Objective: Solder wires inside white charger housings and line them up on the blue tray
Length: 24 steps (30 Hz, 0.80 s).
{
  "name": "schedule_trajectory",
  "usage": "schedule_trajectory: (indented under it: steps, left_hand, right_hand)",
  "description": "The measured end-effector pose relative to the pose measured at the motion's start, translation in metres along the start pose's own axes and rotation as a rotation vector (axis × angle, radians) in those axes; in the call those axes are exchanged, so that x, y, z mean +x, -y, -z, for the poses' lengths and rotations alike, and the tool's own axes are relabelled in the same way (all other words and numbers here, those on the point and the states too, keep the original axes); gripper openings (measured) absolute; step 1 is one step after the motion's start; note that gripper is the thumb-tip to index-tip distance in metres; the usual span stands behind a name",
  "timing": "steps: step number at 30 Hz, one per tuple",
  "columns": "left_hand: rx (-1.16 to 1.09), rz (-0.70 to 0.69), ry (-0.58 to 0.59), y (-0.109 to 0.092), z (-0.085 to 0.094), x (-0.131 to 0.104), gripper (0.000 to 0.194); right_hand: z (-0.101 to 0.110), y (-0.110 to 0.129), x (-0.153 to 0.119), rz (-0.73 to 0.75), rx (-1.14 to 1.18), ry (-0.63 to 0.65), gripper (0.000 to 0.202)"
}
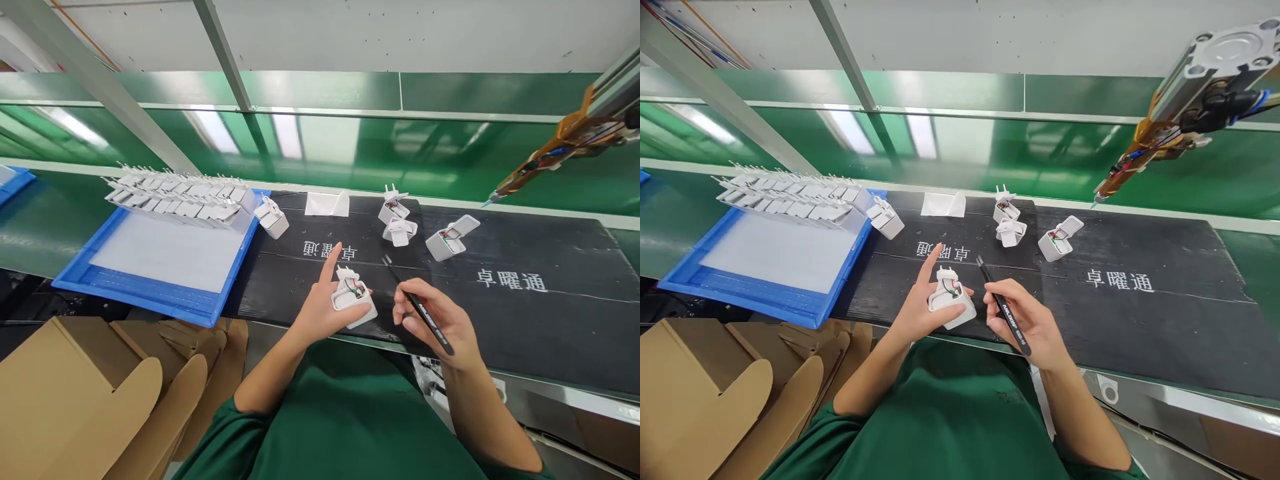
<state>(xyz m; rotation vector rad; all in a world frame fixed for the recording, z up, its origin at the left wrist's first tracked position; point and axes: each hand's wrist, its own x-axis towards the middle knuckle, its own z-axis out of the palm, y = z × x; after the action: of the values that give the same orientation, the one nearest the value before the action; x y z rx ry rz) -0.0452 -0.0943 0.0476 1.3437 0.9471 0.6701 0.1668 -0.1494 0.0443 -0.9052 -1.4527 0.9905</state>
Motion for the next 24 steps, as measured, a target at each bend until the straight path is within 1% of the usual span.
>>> schedule_trajectory:
  steps: [2, 4, 7, 9, 12, 17, 21, 24]
  left_hand:
    - [0.054, -0.013, -0.020, -0.002, -0.003, -0.001, 0.112]
    - [0.108, -0.028, -0.036, -0.003, -0.006, -0.002, 0.112]
    - [0.173, -0.049, -0.052, -0.005, -0.009, -0.005, 0.113]
    - [0.192, -0.056, -0.054, -0.006, -0.010, -0.006, 0.112]
    - [0.182, -0.062, -0.045, -0.008, -0.012, -0.008, 0.113]
    - [0.191, -0.066, -0.020, -0.007, -0.012, -0.009, 0.115]
    - [0.230, -0.072, -0.023, -0.005, -0.012, -0.009, 0.114]
    - [0.257, -0.063, -0.028, -0.003, -0.011, -0.009, 0.114]
  right_hand:
    - [-0.010, 0.002, -0.004, 0.092, -0.118, -0.058, 0.032]
    - [-0.018, 0.005, -0.005, 0.214, -0.269, -0.090, 0.034]
    - [-0.026, 0.009, -0.002, 0.387, -0.502, -0.071, 0.045]
    - [-0.030, 0.011, 0.002, 0.462, -0.621, -0.062, 0.050]
    - [-0.033, 0.011, 0.007, 0.502, -0.703, -0.063, 0.051]
    - [-0.035, 0.008, 0.008, 0.522, -0.728, -0.039, 0.045]
    - [-0.037, 0.006, 0.008, 0.543, -0.763, -0.034, 0.041]
    - [-0.039, 0.006, 0.010, 0.530, -0.791, -0.031, 0.040]
